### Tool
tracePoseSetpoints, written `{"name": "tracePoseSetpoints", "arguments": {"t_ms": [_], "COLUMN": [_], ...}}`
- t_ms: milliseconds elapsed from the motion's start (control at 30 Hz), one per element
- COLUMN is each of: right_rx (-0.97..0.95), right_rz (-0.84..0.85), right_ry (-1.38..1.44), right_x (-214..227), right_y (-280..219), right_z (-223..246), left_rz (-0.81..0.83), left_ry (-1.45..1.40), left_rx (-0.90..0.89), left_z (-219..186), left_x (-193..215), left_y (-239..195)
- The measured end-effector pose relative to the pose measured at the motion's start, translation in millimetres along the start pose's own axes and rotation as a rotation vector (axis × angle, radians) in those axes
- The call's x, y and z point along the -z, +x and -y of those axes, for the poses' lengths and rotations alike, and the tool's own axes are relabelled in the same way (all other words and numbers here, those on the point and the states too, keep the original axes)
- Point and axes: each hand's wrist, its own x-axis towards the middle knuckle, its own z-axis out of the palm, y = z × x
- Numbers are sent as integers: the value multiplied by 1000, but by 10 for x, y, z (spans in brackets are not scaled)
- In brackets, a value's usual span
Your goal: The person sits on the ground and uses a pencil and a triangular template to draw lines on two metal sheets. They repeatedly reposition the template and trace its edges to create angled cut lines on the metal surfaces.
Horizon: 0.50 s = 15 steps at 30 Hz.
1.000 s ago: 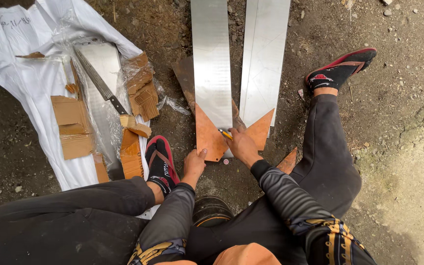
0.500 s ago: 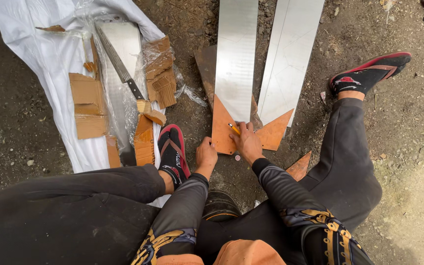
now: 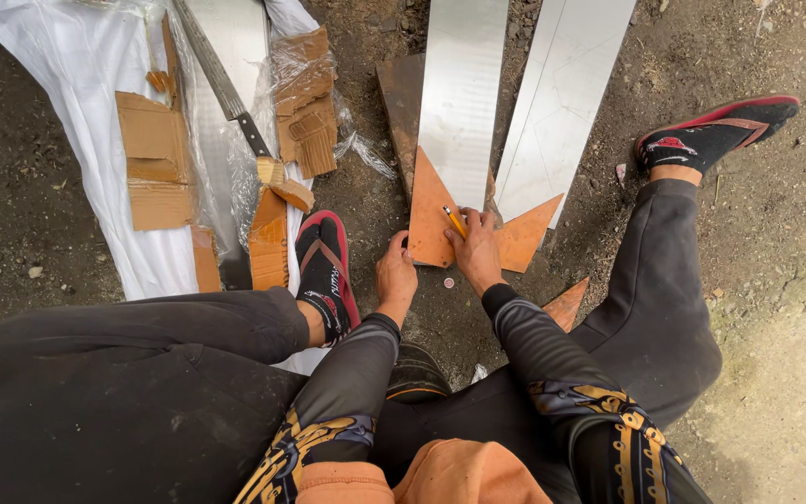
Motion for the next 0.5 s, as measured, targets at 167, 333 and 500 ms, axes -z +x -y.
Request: {"name": "tracePoseSetpoints", "arguments": {"t_ms": [167, 333, 500], "right_rx": [18, -13, -52], "right_rz": [-32, -2, 47], "right_ry": [4, -12, -37], "right_x": [-36, 1, 39], "right_y": [-11, 2, 4], "right_z": [-52, -11, 49], "left_rz": [-9, 22, 8], "left_ry": [-34, -92, -68], "left_rx": [-9, 3, -24], "left_z": [36, -27, -77], "left_x": [27, 80, 148], "left_y": [-55, -71, -136]}}
